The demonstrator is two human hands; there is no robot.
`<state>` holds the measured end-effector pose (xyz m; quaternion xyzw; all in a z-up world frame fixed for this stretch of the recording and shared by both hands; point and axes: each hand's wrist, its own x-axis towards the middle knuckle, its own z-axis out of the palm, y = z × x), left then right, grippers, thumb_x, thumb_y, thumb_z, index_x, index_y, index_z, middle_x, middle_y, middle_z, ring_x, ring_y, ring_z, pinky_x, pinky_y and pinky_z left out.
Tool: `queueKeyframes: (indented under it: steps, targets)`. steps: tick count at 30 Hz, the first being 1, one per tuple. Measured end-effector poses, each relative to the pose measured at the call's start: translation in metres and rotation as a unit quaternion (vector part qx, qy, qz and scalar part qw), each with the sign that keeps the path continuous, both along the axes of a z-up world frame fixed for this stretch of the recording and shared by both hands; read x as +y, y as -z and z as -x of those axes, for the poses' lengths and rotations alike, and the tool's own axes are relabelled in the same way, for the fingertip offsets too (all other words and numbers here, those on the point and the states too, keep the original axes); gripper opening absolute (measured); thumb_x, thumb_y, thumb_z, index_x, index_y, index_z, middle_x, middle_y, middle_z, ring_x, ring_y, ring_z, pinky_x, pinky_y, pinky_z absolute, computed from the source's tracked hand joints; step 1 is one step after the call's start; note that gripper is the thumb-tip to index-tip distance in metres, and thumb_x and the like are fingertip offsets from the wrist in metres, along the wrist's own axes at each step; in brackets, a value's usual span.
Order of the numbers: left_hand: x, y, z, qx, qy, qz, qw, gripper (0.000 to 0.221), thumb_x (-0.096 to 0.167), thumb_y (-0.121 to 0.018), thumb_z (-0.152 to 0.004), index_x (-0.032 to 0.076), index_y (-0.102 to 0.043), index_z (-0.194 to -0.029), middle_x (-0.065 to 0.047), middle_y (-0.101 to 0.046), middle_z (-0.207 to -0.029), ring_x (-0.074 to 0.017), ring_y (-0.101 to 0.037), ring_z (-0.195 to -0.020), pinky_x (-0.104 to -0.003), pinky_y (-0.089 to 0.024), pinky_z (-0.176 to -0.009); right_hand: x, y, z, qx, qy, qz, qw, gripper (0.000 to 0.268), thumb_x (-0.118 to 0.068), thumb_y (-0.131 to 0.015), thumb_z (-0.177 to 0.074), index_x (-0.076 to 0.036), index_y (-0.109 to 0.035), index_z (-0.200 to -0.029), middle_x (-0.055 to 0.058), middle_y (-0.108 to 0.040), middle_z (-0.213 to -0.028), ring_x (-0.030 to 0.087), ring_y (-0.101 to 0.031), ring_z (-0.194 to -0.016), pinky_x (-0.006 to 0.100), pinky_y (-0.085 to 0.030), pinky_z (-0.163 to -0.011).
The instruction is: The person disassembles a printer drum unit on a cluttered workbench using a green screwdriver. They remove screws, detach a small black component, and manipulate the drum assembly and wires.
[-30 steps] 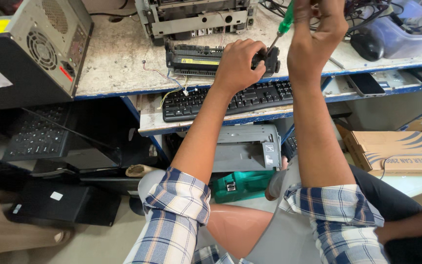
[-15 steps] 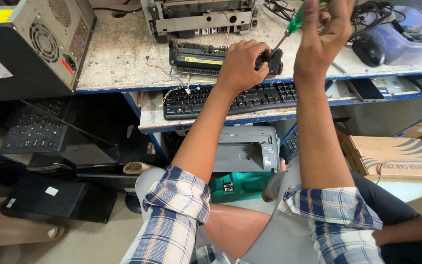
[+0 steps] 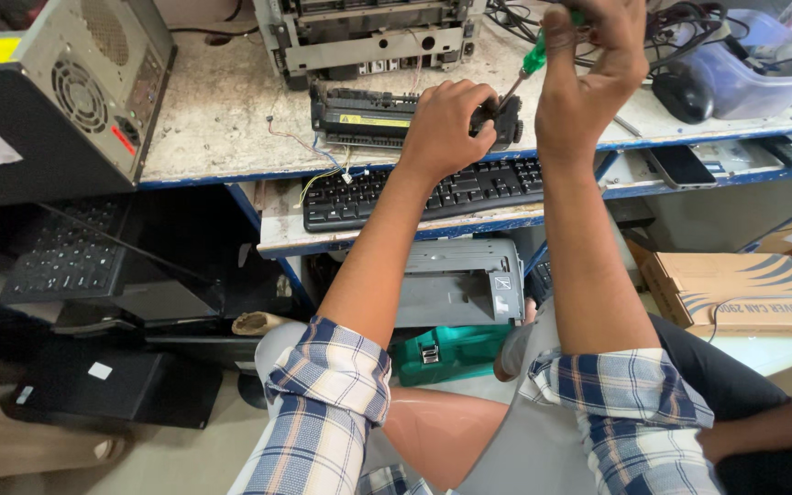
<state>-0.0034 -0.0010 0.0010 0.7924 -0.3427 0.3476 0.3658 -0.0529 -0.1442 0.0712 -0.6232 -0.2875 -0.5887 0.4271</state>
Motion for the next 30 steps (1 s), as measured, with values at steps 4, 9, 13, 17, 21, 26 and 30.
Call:
queueKeyframes:
  steps: [4, 9, 13, 17, 21, 26, 30]
  targets:
    - [0.001, -0.001, 0.0, 0.0, 0.004, -0.002, 1.0, 0.02, 0.019, -0.074, -0.077, 0.013, -0.068, -0.096, -0.005, -0.068, -0.092, -0.0289, -0.063, -0.096, -0.046, -0.044, -0.093, 0.0, -0.002, -0.002, 0.073, -0.118, -0.059, 0.989, 0.014, -0.014, -0.07, -0.115, -0.002, -0.069, -0.121, 0.004, -0.058, -0.111, 0.015, -0.054, -0.1, 0.029, -0.042, -0.083]
    - [0.0, -0.001, 0.001, 0.008, 0.004, 0.0, 1.0, 0.019, 0.018, -0.074, -0.078, 0.013, -0.068, -0.095, -0.005, -0.067, -0.089, -0.0286, -0.064, -0.094, -0.046, -0.044, -0.093, 0.003, -0.006, 0.006, -0.041, 0.027, 0.037, 0.998, 0.017, -0.013, -0.083, -0.101, -0.001, -0.071, -0.106, 0.01, -0.058, -0.098, 0.021, -0.051, -0.093, 0.035, -0.042, -0.081]
    - [0.0, 0.0, -0.001, -0.008, 0.001, 0.0, 1.0, 0.021, 0.019, -0.075, -0.078, 0.013, -0.068, -0.097, -0.005, -0.067, -0.091, -0.0288, -0.063, -0.096, -0.046, -0.045, -0.093, -0.002, 0.0, -0.003, 0.055, -0.049, -0.041, 0.996, 0.013, -0.015, -0.076, -0.113, -0.003, -0.07, -0.114, 0.004, -0.062, -0.102, 0.013, -0.055, -0.09, 0.029, -0.043, -0.081]
    - [0.0, 0.001, -0.001, -0.016, -0.001, -0.002, 1.0, 0.021, 0.019, -0.075, -0.078, 0.013, -0.068, -0.097, -0.004, -0.067, -0.091, -0.0285, -0.063, -0.095, -0.046, -0.044, -0.093, 0.0, -0.004, 0.005, 0.036, -0.035, -0.023, 0.998, 0.015, -0.014, -0.076, -0.108, -0.001, -0.069, -0.113, 0.007, -0.058, -0.102, 0.018, -0.052, -0.093, 0.031, -0.042, -0.082]
    - [0.0, 0.0, 0.0, 0.002, -0.005, -0.005, 1.0, 0.02, 0.019, -0.074, -0.078, 0.013, -0.068, -0.096, -0.004, -0.067, -0.091, -0.028, -0.064, -0.096, -0.045, -0.045, -0.094, 0.008, -0.017, 0.019, 0.012, -0.002, 0.013, 1.0, 0.013, -0.011, -0.076, -0.103, 0.001, -0.07, -0.103, 0.009, -0.063, -0.097, 0.021, -0.055, -0.095, 0.035, -0.043, -0.084]
    - [-0.001, 0.001, -0.002, -0.008, -0.004, -0.004, 1.0, 0.023, 0.019, -0.074, -0.078, 0.012, -0.068, -0.099, -0.005, -0.068, -0.092, -0.0286, -0.063, -0.095, -0.046, -0.044, -0.094, 0.011, -0.02, 0.022, 0.04, -0.04, -0.004, 0.998, 0.011, -0.014, -0.072, -0.105, -0.003, -0.07, -0.106, 0.006, -0.06, -0.103, 0.019, -0.055, -0.1, 0.034, -0.043, -0.09]
    - [-0.001, 0.002, -0.002, -0.011, -0.005, -0.004, 1.0, 0.023, 0.019, -0.075, -0.078, 0.012, -0.068, -0.099, -0.005, -0.068, -0.092, -0.0291, -0.064, -0.096, -0.046, -0.044, -0.094, 0.01, -0.015, 0.02, -0.003, -0.015, 0.051, 0.999, 0.014, -0.011, -0.081, -0.099, -0.002, -0.07, -0.098, 0.009, -0.063, -0.096, 0.024, -0.055, -0.097, 0.036, -0.043, -0.087]
